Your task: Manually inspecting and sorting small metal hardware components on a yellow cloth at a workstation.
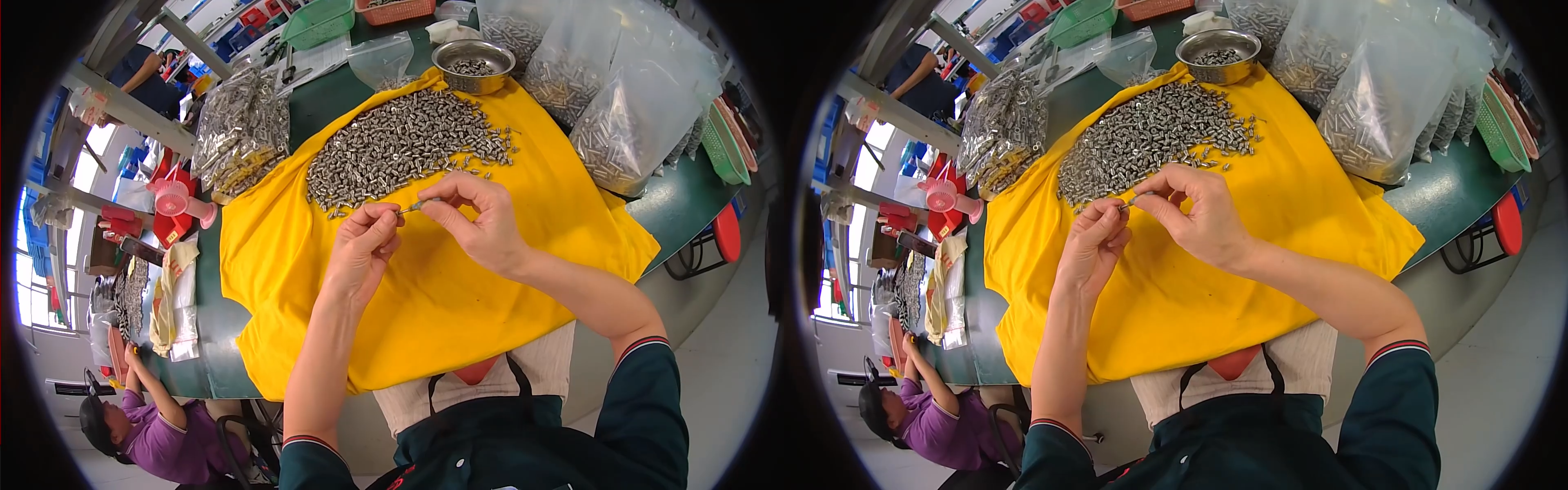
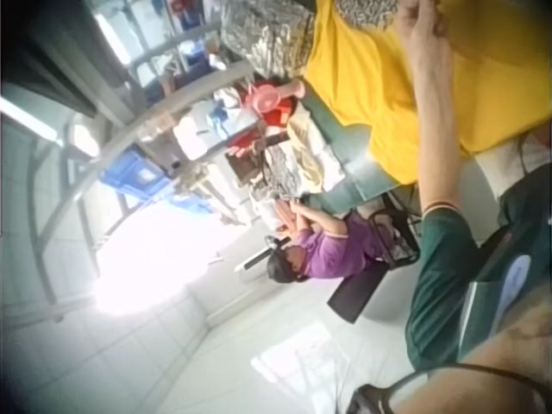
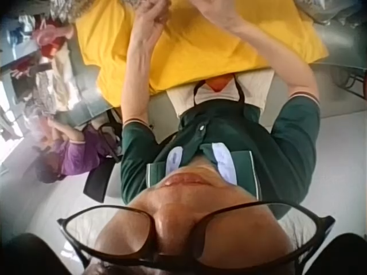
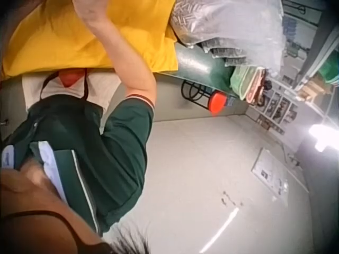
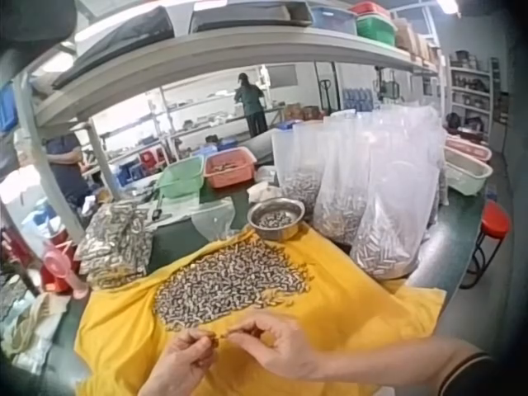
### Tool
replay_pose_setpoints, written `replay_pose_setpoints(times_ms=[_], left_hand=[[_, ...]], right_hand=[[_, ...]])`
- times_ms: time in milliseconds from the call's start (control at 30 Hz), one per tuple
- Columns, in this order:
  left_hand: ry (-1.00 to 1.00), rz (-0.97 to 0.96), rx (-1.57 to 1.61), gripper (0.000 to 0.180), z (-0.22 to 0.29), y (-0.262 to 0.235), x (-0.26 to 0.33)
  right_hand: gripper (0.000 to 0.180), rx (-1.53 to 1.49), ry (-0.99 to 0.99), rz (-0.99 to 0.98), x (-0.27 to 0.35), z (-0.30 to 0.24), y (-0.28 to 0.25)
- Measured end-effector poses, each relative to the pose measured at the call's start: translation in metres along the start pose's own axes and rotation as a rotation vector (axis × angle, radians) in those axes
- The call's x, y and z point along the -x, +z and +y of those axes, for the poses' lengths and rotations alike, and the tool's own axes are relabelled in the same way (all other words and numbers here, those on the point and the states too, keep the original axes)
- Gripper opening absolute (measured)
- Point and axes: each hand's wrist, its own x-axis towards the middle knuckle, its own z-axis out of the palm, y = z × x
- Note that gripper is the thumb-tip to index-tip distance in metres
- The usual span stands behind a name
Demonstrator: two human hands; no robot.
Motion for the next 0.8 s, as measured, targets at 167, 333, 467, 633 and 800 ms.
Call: replay_pose_setpoints(times_ms=[167,333,467,633,800], left_hand=[[0.023,-0.007,-0.029,0.008,0.0000,0.0032,0.0000],[-0.013,-0.033,0.027,0.017,0.0006,0.0060,0.0018],[-0.011,-0.016,0.012,0.018,0.0012,0.0062,0.0021],[-0.016,-0.013,-0.004,0.018,0.0023,0.0060,0.0020],[-0.018,-0.040,-0.030,0.017,0.0034,0.0067,0.0007]], right_hand=[[0.006,-0.001,0.040,0.012,0.0004,0.0018,-0.0011],[0.006,0.005,0.029,0.043,-0.0001,0.0038,-0.0007],[0.006,-0.045,0.018,0.079,-0.0004,0.0064,0.0007],[0.007,-0.022,0.024,0.017,-0.0006,0.0042,0.0000],[0.007,-0.002,0.014,0.021,-0.0011,0.0024,0.0002]])
